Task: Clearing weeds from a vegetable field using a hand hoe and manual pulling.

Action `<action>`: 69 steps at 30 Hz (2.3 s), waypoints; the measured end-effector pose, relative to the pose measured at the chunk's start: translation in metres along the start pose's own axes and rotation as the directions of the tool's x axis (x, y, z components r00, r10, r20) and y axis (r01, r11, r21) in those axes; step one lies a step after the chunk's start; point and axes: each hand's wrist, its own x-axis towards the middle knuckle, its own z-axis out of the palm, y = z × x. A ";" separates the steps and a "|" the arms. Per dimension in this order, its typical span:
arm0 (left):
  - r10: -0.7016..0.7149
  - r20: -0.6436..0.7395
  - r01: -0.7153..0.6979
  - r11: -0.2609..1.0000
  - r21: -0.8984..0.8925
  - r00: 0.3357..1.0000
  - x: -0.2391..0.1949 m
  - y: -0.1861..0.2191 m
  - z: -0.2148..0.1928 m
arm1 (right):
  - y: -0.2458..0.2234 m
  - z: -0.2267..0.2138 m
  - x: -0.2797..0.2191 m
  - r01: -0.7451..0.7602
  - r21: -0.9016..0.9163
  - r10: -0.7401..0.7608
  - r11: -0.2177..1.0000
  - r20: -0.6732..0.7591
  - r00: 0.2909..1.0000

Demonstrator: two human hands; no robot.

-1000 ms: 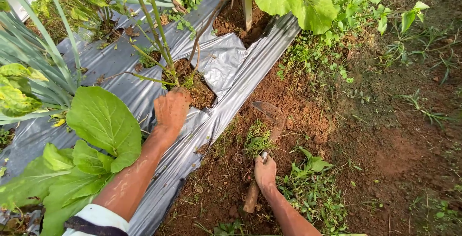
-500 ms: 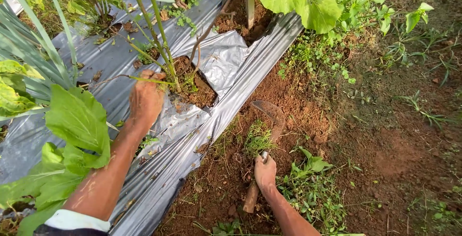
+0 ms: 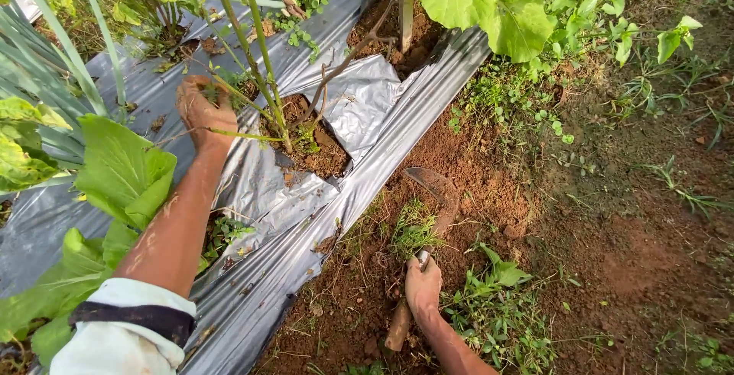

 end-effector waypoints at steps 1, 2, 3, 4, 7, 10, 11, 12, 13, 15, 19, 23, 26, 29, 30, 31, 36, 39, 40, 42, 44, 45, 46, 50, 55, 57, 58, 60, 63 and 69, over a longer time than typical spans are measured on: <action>0.219 0.058 -0.226 0.949 0.221 0.974 0.013 -0.042 0.013 | 0.004 0.001 0.001 0.028 -0.011 -0.028 1.000 -0.023 0.999; 0.407 0.163 -0.437 0.801 0.410 0.899 0.026 -0.085 0.027 | 0.008 0.003 0.002 0.055 -0.023 -0.056 0.998 -0.046 0.997; 0.401 0.169 -0.434 0.802 0.410 0.900 0.020 -0.069 0.026 | 0.009 0.002 0.005 0.049 -0.026 -0.050 0.998 -0.050 0.998; 0.369 0.238 -0.436 0.809 0.394 0.899 0.014 -0.054 0.024 | 0.011 0.000 0.007 0.028 -0.026 -0.029 0.999 -0.036 0.999; 0.205 0.379 -0.414 0.657 0.629 0.902 0.019 -0.082 0.038 | 0.007 -0.002 0.008 -0.006 -0.019 0.006 1.000 -0.012 1.000; 0.037 0.261 -0.190 0.782 0.594 0.965 0.017 -0.058 0.025 | 0.000 -0.001 0.006 -0.013 -0.022 0.013 1.000 -0.001 1.000; -0.058 0.140 0.025 0.974 0.226 0.988 0.009 -0.038 0.012 | 0.001 -0.002 0.004 -0.013 -0.039 0.013 0.999 -0.005 1.000; -0.060 0.140 0.026 0.973 0.231 0.988 0.011 -0.041 0.013 | 0.001 -0.003 0.004 -0.017 -0.039 0.017 0.999 -0.003 1.000; 0.057 0.023 -0.059 0.992 0.113 0.998 0.015 -0.043 0.013 | -0.001 -0.003 0.003 -0.024 -0.040 0.024 0.999 -0.001 1.000; 0.163 -0.106 -0.163 0.987 0.010 0.981 0.000 -0.003 -0.009 | 0.000 0.001 -0.001 -0.031 -0.038 0.032 0.999 0.007 0.999; -0.040 0.038 0.034 0.987 0.155 0.998 -0.083 0.105 -0.087 | 0.014 0.006 0.004 0.062 -0.389 -0.133 0.919 -0.158 0.978; -0.185 0.582 -0.231 0.791 0.566 0.792 -0.153 0.131 -0.162 | -0.003 0.004 -0.011 0.040 -0.404 -0.109 0.914 -0.148 0.983; -0.299 0.647 -0.353 0.643 0.680 0.702 -0.170 0.080 -0.168 | 0.002 -0.012 0.001 0.068 -0.388 -0.145 0.919 -0.172 0.974; -0.345 0.631 -0.362 0.590 0.721 0.695 -0.162 0.045 -0.160 | -0.060 -0.025 -0.051 0.087 -0.446 -0.185 0.891 -0.180 0.966; -0.335 0.645 -0.370 0.603 0.707 0.686 -0.163 0.062 -0.165 | -0.063 -0.034 -0.050 0.083 -0.445 -0.190 0.892 -0.200 0.961; -0.380 0.638 -0.291 0.657 0.696 0.670 -0.160 0.081 -0.170 | -0.068 -0.041 -0.048 0.088 -0.491 -0.201 0.867 -0.182 0.962; -0.348 0.669 -0.293 0.700 0.651 0.657 -0.152 0.076 -0.174 | -0.128 -0.084 -0.098 0.140 -0.638 -0.279 0.757 -0.121 0.953; -0.271 0.654 -0.366 0.651 0.666 0.707 -0.155 0.140 -0.195 | -0.145 -0.116 -0.100 0.160 -0.736 -0.317 0.658 -0.077 0.945; -0.206 0.635 -0.342 0.699 0.628 0.744 -0.155 0.152 -0.198 | -0.151 -0.126 -0.103 0.161 -0.748 -0.321 0.644 -0.074 0.944; -0.141 0.613 -0.322 0.747 0.581 0.778 -0.158 0.179 -0.212 | -0.161 -0.139 -0.119 0.157 -0.760 -0.326 0.631 -0.076 0.942; -0.081 0.604 -0.310 0.799 0.515 0.793 -0.162 0.213 -0.227 | -0.175 -0.150 -0.141 0.179 -0.762 -0.319 0.622 -0.038 0.947; -0.079 0.606 -0.312 0.801 0.511 0.792 -0.164 0.212 -0.228 | -0.176 -0.158 -0.143 0.177 -0.762 -0.321 0.622 -0.043 0.946; -0.005 0.594 -0.354 0.800 0.485 0.804 -0.166 0.210 -0.228 | -0.176 -0.166 -0.144 0.179 -0.749 -0.274 0.638 -0.003 0.962; 0.074 0.717 -0.365 0.894 0.260 0.693 -0.195 0.258 -0.223 | -0.166 -0.184 -0.142 0.105 -0.845 -0.205 0.524 -0.005 0.979; -0.133 0.933 -0.374 0.890 0.261 0.334 -0.250 0.266 -0.170 | -0.181 -0.160 -0.204 0.056 -0.576 -0.102 0.816 -0.049 0.994; -0.201 0.950 -0.422 0.859 0.288 0.238 -0.270 0.254 -0.140 | -0.188 -0.147 -0.229 0.012 -0.422 -0.046 0.906 -0.070 0.997; -0.230 0.956 -0.355 0.891 0.283 0.183 -0.279 0.259 -0.129 | -0.190 -0.142 -0.241 0.002 -0.285 -0.021 0.958 -0.063 0.998; -0.244 0.962 -0.289 0.919 0.269 0.118 -0.294 0.269 -0.109 | -0.195 -0.136 -0.264 -0.007 -0.136 -0.002 0.991 -0.064 0.998; -0.205 0.979 -0.314 0.929 0.198 0.013 -0.328 0.257 -0.079 | -0.196 -0.133 -0.297 -0.035 0.011 0.036 0.999 -0.095 0.995; -0.376 0.920 0.309 0.867 0.392 -0.111 -0.381 0.304 -0.082 | -0.181 -0.135 -0.327 -0.006 0.154 0.028 0.988 -0.141 0.990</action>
